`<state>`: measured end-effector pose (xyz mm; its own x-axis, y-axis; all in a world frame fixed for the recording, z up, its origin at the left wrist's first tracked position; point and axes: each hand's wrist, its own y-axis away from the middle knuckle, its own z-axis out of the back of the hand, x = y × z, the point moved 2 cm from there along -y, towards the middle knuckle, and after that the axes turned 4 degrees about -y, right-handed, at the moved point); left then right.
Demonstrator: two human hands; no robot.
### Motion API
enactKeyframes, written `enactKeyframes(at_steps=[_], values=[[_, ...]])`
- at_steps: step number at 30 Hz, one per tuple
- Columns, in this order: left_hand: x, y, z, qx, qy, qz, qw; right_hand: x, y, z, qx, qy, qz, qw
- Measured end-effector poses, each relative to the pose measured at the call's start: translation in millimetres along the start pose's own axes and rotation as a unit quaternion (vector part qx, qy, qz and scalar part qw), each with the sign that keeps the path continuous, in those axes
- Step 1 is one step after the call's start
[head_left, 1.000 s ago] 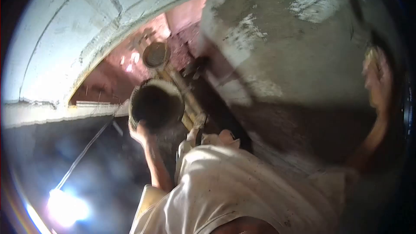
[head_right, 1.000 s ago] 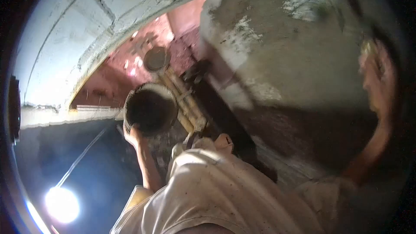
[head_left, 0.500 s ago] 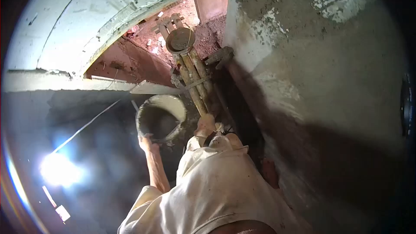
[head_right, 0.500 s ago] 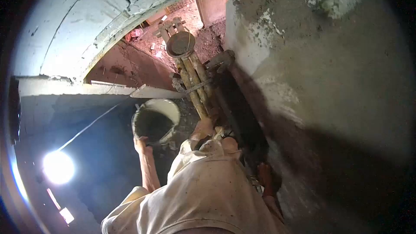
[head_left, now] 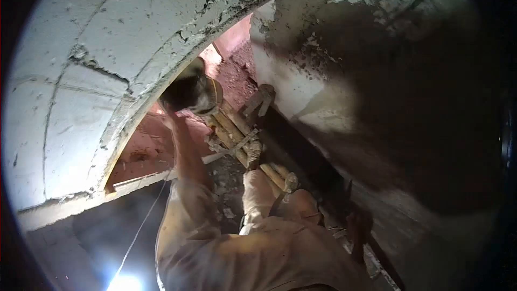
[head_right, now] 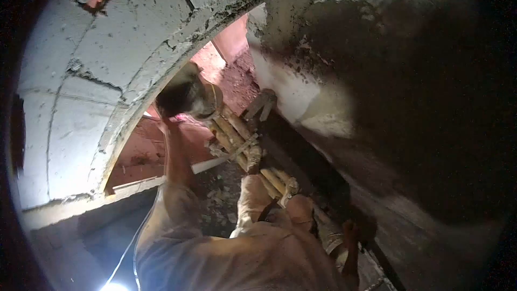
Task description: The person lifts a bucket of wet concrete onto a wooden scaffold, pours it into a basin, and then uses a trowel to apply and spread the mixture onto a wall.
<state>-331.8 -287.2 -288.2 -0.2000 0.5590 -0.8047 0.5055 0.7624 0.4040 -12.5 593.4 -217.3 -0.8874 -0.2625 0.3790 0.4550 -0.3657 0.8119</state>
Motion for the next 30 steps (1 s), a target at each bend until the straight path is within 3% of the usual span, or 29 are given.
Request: enactKeyframes(at_steps=[2,4,5,6,8,9,11,13,16,17,18,20,22,23,24,25,26,27,29,30], values=[[-12.6,-47.3,-20.9,-0.028,-0.094,0.021,0.995,7.1,-0.9,-27.3,-0.125,0.15,0.297,0.935],[-1.5,-83.1,-7.0,-0.029,-0.162,0.064,0.984,58.9,28.4,-53.3,-0.042,0.14,0.032,0.989],[16.5,-102.9,17.3,-0.021,-0.183,0.102,0.978,107.5,59.9,-72.0,0.0,0.157,-0.098,0.983],[42.2,-144.7,64.2,-0.004,-0.172,0.19,0.967,122.9,56.5,-83.1,0.038,0.148,-0.075,0.985],[28.1,39.7,-18.2,-0.099,-0.365,-0.008,0.926,106.2,43.3,-100.5,0.078,0.13,-0.059,0.987],[40.6,69.6,-12.2,-0.077,-0.396,-0.013,0.915,84.5,18.6,-112.5,0.056,0.141,-0.008,0.988],[73.0,114.9,42.5,-0.044,-0.437,0.101,0.893,78.0,11.3,-124.2,0.034,0.146,0.046,0.988],[85.7,173.5,102.6,-0.065,-0.446,0.225,0.864,115.6,26.7,-136.5,0.035,0.119,0.106,0.987],[102.3,215.4,207.9,-0.073,-0.414,0.273,0.865,128.1,26.3,-133.5,0.045,0.118,0.116,0.985],[102.1,223.7,222.9,-0.068,-0.406,0.285,0.865,119.2,5.4,-129.2,0.125,0.152,0.002,0.981],[91.8,237.3,208.6,-0.07,-0.405,0.279,0.868,100.0,-14.4,-128.4,0.129,0.151,0.007,0.98],[52.8,274.5,162.8,-0.216,-0.391,0.326,0.833,48.8,-45.6,-125.8,0.032,0.127,0.074,0.989],[52.3,244.6,162.5,-0.218,-0.409,0.349,0.814,16.7,-67.6,-103.2,0.086,0.043,0.029,0.995],[59.0,219.7,175.6,-0.189,-0.377,0.332,0.844,5.1,-74.3,-99.6,0.133,-0.035,-0.02,0.99],[67.1,195.8,179.1,-0.158,-0.344,0.315,0.87,13.7,-60.8,-93.1,0.1,0.0,-0.012,0.995],[53.6,196.4,107.0,-0.195,-0.349,0.287,0.871,31.7,-39.5,-82.9,0.067,0.032,-0.004,0.997],[64.9,167.7,95.1,-0.194,-0.355,0.284,0.869,77.0,-0.8,-81.7,0.031,0.013,-0.024,0.999],[75.7,137.2,83.8,-0.129,-0.332,0.252,0.9,109.1,18.8,-91.2,-0.005,-0.008,-0.044,0.999],[109.7,66.2,56.7,-0.048,-0.316,0.204,0.925,4.7,-33.5,-76.3,0.004,0.145,-0.095,0.985],[128.9,34.0,43.8,-0.037,-0.328,0.192,0.924,-6.3,-34.4,-83.6,-0.025,0.113,-0.058,0.992]])
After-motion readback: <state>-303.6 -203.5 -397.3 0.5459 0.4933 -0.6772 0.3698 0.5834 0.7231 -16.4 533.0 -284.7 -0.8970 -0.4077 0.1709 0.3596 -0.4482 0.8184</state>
